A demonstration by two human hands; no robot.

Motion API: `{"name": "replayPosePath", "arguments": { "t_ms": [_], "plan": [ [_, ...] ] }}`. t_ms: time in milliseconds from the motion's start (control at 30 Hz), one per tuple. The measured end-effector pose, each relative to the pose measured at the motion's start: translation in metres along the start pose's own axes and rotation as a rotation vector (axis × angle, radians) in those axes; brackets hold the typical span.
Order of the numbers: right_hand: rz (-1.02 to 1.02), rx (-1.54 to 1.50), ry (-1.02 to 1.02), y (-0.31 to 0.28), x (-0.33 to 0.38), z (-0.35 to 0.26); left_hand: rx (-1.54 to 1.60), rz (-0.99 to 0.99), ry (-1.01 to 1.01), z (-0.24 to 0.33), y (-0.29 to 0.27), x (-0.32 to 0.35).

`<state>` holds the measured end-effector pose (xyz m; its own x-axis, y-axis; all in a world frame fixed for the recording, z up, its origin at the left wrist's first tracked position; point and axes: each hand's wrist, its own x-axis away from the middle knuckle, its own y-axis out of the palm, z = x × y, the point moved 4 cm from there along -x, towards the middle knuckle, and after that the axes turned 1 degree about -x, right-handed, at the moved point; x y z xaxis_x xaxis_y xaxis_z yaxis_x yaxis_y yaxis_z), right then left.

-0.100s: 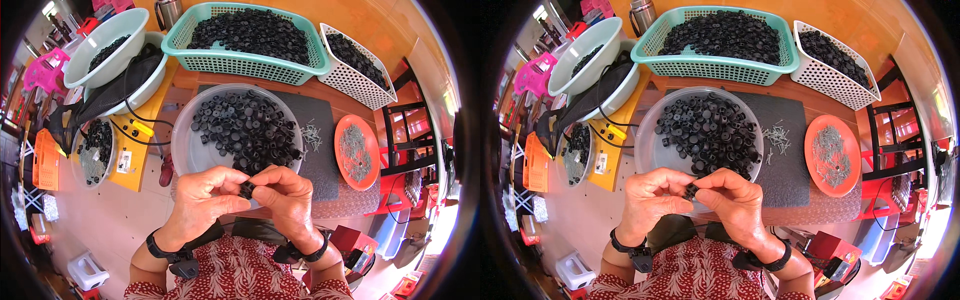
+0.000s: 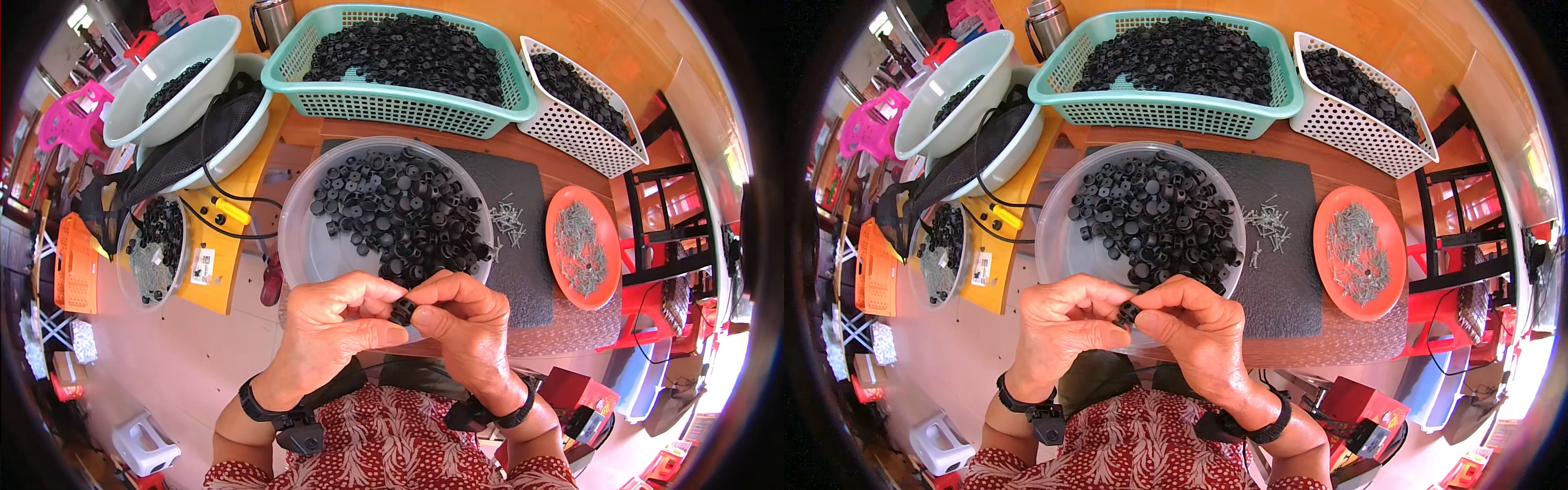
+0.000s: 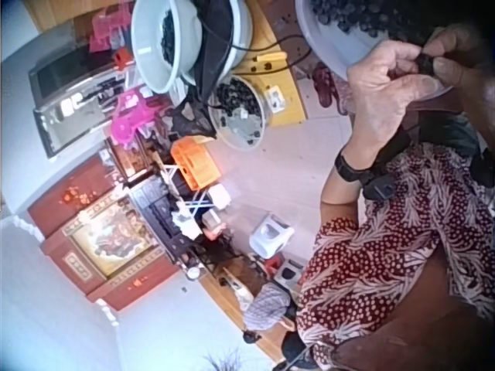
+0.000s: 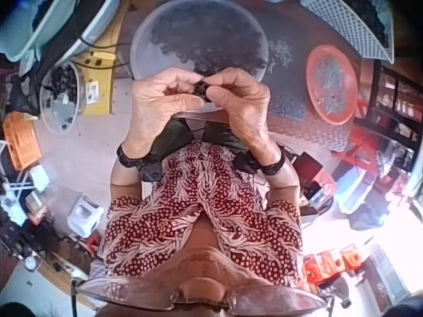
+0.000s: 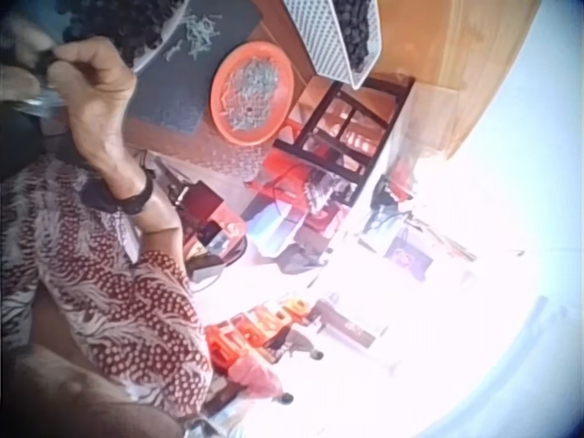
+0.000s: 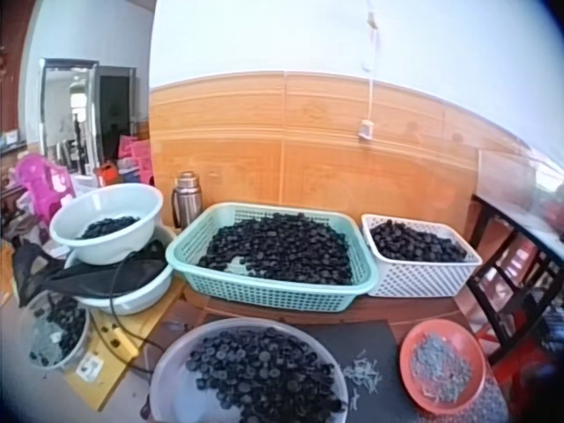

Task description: Manually assembling circular black plastic components using small metal screws.

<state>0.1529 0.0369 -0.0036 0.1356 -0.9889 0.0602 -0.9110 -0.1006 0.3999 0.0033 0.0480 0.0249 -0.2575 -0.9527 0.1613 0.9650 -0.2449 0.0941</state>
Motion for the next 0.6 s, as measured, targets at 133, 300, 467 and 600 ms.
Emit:
{"name": "replayPosePath", "arguments": {
  "t_ms": [133, 300, 467, 600],
  "plan": [
    [-0.003, -0.07, -0.024, 0.0, 0.0, 0.001, 0.116, -0.01, -0.024, -0.004, 0.0, -0.001],
    [0.006, -0.076, -0.078, 0.0, 0.0, 0.001, 0.145, -0.081, -0.047, -0.007, 0.001, -0.003],
    [-0.009, -0.026, -0.086, -0.001, 0.001, 0.002, 0.14, -0.082, -0.007, -0.011, 0.001, -0.004],
    [0.0, -0.007, -0.084, -0.002, 0.002, 0.001, 0.103, -0.067, 0.04, -0.013, 0.003, -0.004]
  ]
}}
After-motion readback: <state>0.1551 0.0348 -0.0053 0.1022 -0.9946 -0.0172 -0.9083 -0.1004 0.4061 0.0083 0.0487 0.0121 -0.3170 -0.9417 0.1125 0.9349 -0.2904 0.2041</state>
